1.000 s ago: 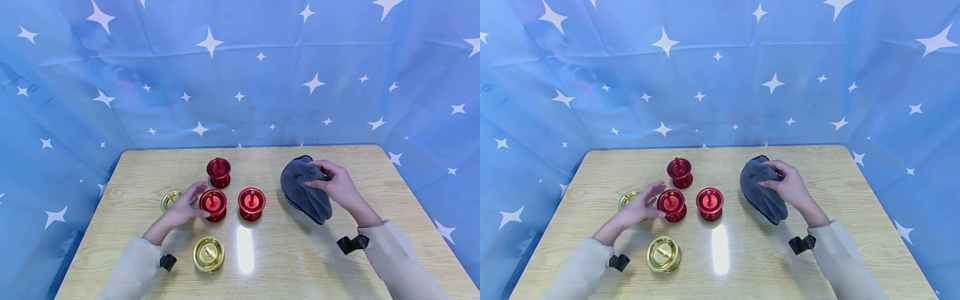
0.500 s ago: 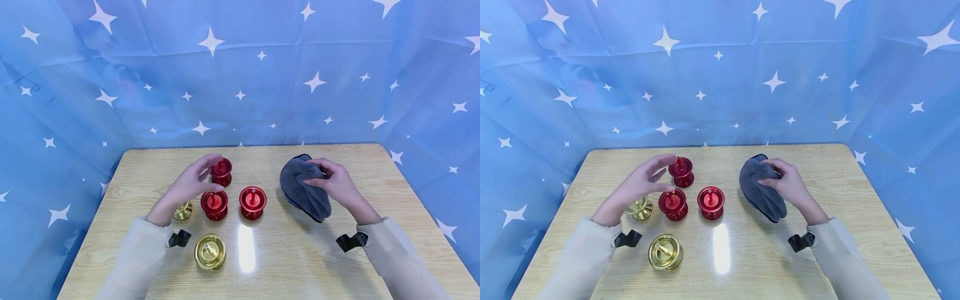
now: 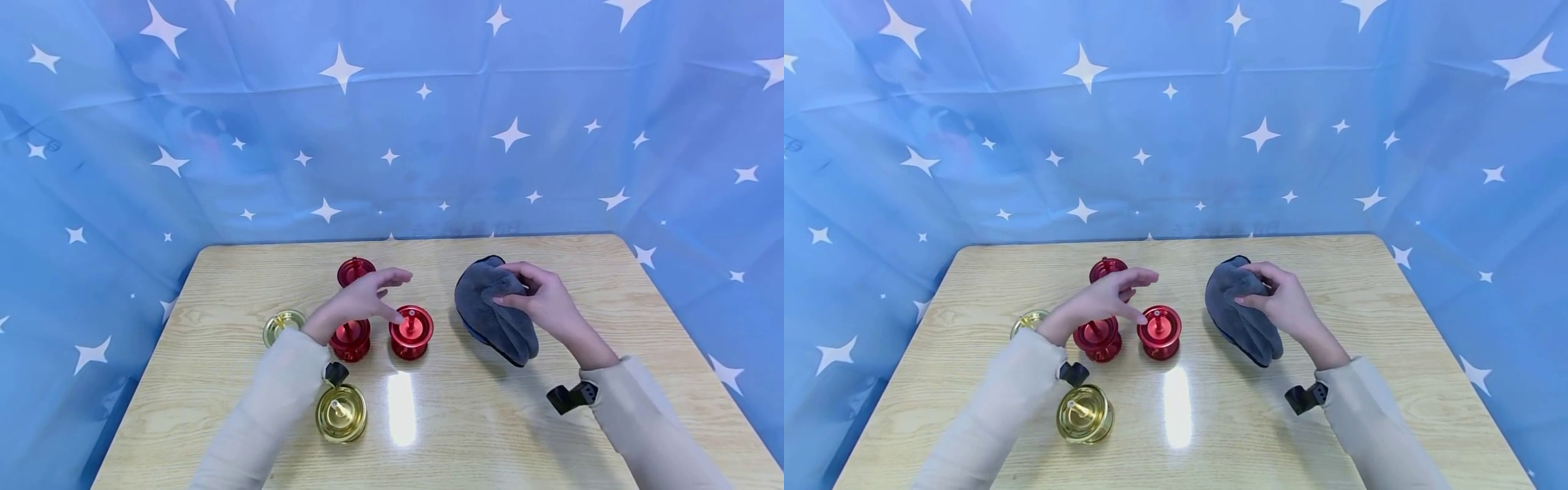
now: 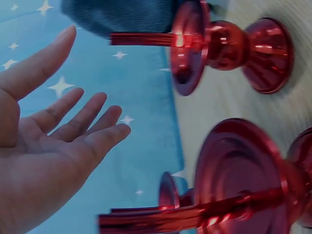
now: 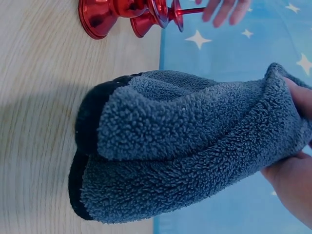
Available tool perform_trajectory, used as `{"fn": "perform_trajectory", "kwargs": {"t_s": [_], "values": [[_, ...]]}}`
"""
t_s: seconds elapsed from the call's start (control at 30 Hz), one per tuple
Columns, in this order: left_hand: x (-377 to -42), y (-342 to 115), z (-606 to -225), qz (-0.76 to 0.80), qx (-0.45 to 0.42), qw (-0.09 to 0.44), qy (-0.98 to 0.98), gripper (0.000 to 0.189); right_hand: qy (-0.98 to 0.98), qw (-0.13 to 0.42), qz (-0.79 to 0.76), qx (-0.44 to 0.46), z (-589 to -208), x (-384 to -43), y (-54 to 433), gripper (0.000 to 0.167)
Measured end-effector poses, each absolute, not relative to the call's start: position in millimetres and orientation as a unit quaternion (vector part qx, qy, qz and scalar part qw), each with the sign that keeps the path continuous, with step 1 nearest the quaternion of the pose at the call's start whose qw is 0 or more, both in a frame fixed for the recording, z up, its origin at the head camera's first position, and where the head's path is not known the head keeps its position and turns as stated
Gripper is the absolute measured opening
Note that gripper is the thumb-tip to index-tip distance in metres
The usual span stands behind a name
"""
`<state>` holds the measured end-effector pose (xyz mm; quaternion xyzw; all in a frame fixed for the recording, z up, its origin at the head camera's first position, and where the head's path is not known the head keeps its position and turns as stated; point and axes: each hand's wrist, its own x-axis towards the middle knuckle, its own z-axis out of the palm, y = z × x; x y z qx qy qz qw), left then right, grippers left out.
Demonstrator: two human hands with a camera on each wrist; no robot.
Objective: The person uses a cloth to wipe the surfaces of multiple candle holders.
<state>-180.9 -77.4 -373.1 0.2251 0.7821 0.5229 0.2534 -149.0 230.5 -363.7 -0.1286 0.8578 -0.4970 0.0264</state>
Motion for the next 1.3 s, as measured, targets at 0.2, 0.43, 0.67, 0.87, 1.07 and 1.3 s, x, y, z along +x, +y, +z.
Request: {"fn": "perform_trajectory", "kwargs": {"t_s": [0.2, 0.43, 0.67, 0.87, 1.07, 1.3], "values": [[-184.1, -72.2, -388.8, 0.495, 0.229, 0.297, 0.784, 0.07, 0.858, 0.037, -0.497, -0.123, -366.2, -149.2, 228.8, 0.042], [-183.3, -66.0, -404.1, 0.452, 0.215, 0.32, 0.804, 0.075, 0.855, 0.043, -0.503, -0.121, -370.7, -150.0, 228.7, 0.042], [-181.3, -60.6, -409.0, 0.41, 0.227, 0.335, 0.817, 0.081, 0.857, 0.043, -0.499, -0.119, -372.9, -150.6, 229.7, 0.043], [-182.1, -56.9, -411.3, 0.39, 0.241, 0.326, 0.827, 0.084, 0.86, 0.046, -0.495, -0.116, -373.4, -150.7, 229.7, 0.043], [-183.8, -53.9, -412.9, 0.36, 0.26, 0.324, 0.836, 0.088, 0.861, 0.039, -0.492, -0.121, -373.9, -150.7, 230.3, 0.043], [-182.5, -51.8, -411.6, 0.337, 0.265, 0.312, 0.848, 0.085, 0.858, 0.037, -0.498, -0.124, -375.2, -150.9, 231.0, 0.043]]}}
